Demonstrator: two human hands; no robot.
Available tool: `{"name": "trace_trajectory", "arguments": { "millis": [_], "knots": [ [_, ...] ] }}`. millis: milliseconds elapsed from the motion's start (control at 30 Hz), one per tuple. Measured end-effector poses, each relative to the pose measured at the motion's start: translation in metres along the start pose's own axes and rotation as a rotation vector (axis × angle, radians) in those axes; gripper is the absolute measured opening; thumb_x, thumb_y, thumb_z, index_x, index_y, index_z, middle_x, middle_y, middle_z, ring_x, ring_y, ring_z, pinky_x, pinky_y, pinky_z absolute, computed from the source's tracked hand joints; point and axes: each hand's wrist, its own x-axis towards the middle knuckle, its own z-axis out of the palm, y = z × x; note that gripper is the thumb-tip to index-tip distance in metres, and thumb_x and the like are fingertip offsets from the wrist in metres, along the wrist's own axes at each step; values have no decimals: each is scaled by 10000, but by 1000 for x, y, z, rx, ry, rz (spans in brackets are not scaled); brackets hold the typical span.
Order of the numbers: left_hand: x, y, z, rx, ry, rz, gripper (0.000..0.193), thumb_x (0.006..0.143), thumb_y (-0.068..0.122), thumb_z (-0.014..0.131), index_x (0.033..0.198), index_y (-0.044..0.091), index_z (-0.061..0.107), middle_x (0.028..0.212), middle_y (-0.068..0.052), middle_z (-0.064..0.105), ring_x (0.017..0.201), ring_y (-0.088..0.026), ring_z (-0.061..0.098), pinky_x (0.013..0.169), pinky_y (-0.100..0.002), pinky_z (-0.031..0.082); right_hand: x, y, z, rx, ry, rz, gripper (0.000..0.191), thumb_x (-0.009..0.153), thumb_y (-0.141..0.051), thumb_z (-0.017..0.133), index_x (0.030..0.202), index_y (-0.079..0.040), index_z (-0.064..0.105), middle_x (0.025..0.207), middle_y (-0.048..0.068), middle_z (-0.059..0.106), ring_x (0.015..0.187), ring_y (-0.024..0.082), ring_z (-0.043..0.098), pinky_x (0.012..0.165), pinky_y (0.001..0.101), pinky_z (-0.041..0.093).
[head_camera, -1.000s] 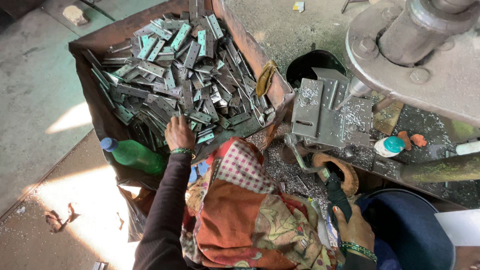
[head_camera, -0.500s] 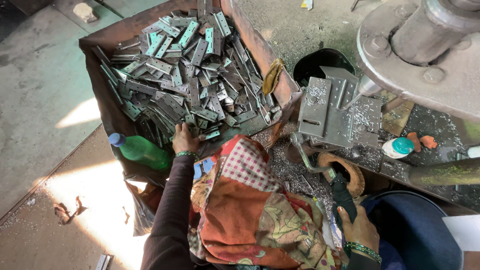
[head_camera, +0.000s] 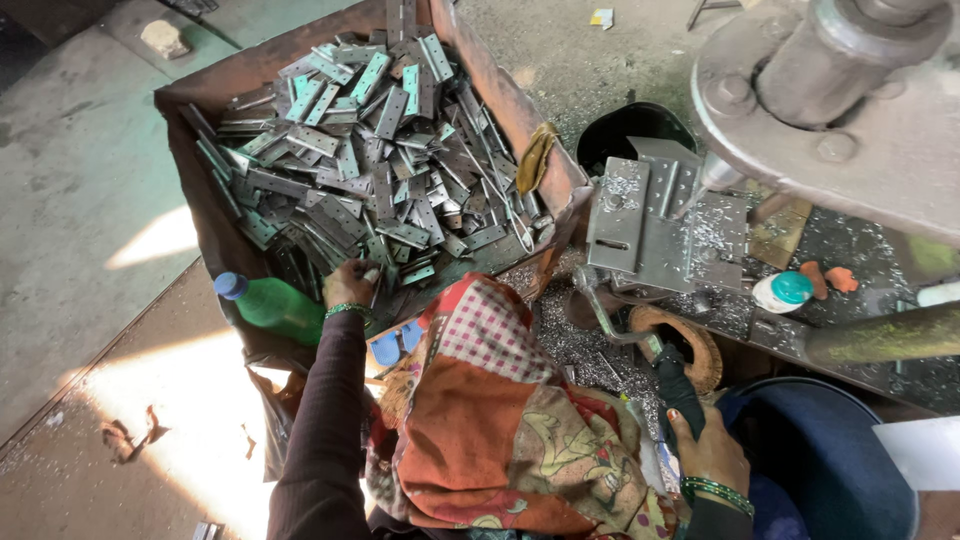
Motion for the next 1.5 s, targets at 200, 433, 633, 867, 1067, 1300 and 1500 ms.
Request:
{"name": "trace_trajectory", "arguments": {
  "millis": [200,433,633,867,1067,1300,1500],
  "knots": [
    [0,45,19,37,129,223,259,809,280,842,989,105,780,945,-151,763,908,-381,721,812,-487,562,3,0,4,7,48,-14,616,929,-619,597,1344,-164,598,1083,228,758,1060,424,713,916,530,548],
    [-32,185,87,-282,-46,540,379,766,201,851,1097,54,740,906,-180,762,810,-375,726,742,-467,567,0,3,7,77,122,-49,606,903,-579,624,1353,-174,589,1092,240,741,1053,439,696,913,545,535],
    [-102,287,165,-341,-206,532,549,718,158,875,1216,35,679,1154,-222,704,890,-384,743,797,-475,593,-5,0,4,92,130,-50,580,904,-571,615,1331,-179,603,1091,229,739,1054,437,691,913,545,530],
    [-130,291,157,-48,-306,602,472,880,140,726,1338,121,616,1436,-127,590,1116,-333,700,918,-472,608,-11,-11,-5,122,130,-62,625,902,-587,624,1345,-149,571,1082,235,737,1056,434,688,906,530,537],
    [-146,276,167,199,-303,889,689,843,470,707,1411,110,558,1538,-90,480,1420,-335,431,1170,-696,25,-11,-14,-23,91,-4,-30,571,901,-566,642,1295,-160,569,1103,215,726,1059,426,682,899,531,533],
    [-136,295,206,336,-397,741,629,956,531,639,1434,130,567,1573,-74,492,1507,-328,396,1225,-676,-112,-13,-10,-21,54,131,-88,492,924,-495,606,1307,-189,574,1024,195,743,975,427,708,831,550,551],
    [-136,291,206,209,-264,783,659,851,402,722,1410,76,595,1482,-116,556,1408,-345,463,1191,-687,-82,-12,-6,-1,56,150,-134,536,941,-507,611,1314,-129,536,1043,207,735,974,448,690,817,571,534]
  ]
}}
